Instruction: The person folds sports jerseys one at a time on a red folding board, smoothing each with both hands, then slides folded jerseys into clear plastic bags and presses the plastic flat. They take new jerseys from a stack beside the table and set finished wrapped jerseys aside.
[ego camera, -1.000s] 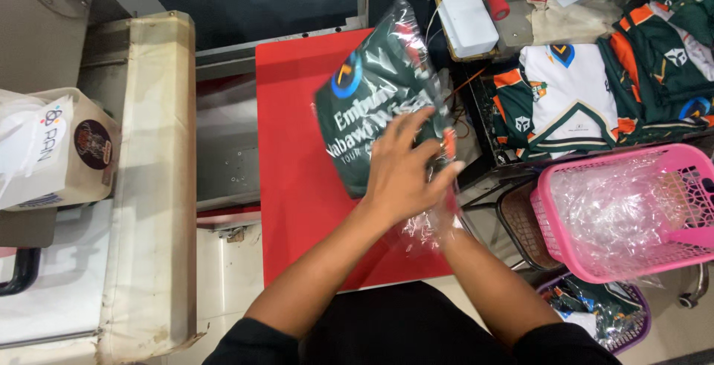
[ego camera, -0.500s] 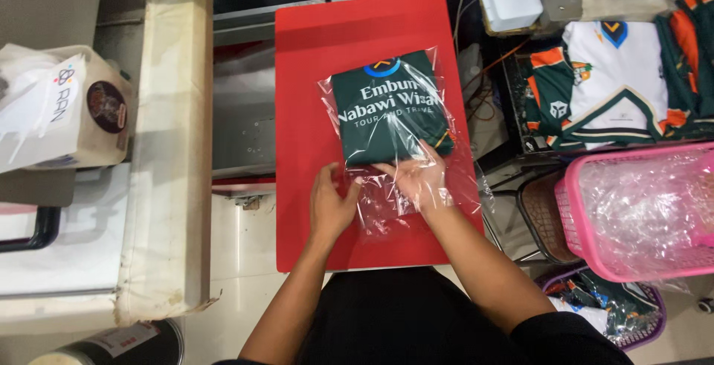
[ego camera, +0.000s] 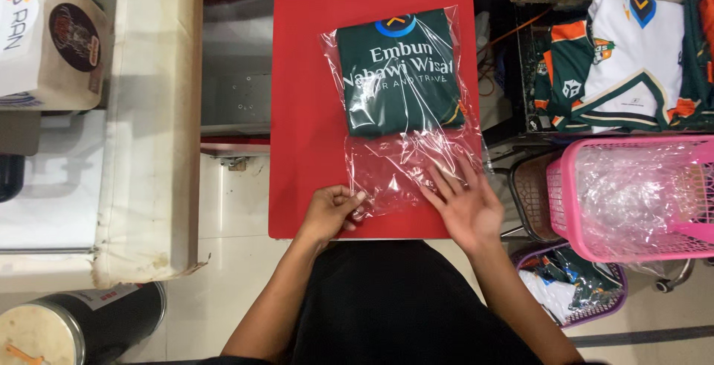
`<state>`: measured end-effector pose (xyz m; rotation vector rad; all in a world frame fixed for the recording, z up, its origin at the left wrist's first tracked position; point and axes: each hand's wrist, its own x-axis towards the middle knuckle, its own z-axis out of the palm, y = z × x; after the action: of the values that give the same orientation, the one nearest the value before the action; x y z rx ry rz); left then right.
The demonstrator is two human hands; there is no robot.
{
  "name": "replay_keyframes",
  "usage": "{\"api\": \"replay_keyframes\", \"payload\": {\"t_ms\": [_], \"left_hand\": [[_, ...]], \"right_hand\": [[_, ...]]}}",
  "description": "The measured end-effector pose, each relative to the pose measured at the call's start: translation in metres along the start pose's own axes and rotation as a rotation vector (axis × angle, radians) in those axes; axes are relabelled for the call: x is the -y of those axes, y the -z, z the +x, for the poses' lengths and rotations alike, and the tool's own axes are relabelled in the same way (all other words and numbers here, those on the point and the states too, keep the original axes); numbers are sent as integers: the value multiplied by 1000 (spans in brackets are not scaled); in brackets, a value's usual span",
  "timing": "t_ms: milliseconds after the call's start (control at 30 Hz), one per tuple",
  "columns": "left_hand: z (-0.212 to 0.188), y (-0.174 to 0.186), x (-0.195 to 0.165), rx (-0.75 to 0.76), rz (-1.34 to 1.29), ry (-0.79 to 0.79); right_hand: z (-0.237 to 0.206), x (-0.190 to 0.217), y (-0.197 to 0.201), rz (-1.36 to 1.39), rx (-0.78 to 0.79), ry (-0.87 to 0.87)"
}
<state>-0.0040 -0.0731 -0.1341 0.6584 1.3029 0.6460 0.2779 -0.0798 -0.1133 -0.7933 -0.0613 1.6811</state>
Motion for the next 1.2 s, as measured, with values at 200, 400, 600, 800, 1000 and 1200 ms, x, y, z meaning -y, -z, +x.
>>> {"api": "replay_keyframes", "payload": {"t_ms": [200,400,600,800,1000,1200], "left_hand": [[-8,2,-4,37,30,19],[-6,5,-7,72,51,10],[-6,23,-4,16,126,-18],[-16,46,-2,2,124,-17],[-51,50,-18,-14,410,35],[-35,31,-78,-553,873,-509]], "right_hand": [[-29,29,74,-577,-357,339],[21,63,66,-1048,-388,606],[31,70,36,-1196,-210,323],[4,56,46,-952,-227,236],[-28,52,54,-1314,-213,119],[-11,63,-7,-1829,-132,720]]}}
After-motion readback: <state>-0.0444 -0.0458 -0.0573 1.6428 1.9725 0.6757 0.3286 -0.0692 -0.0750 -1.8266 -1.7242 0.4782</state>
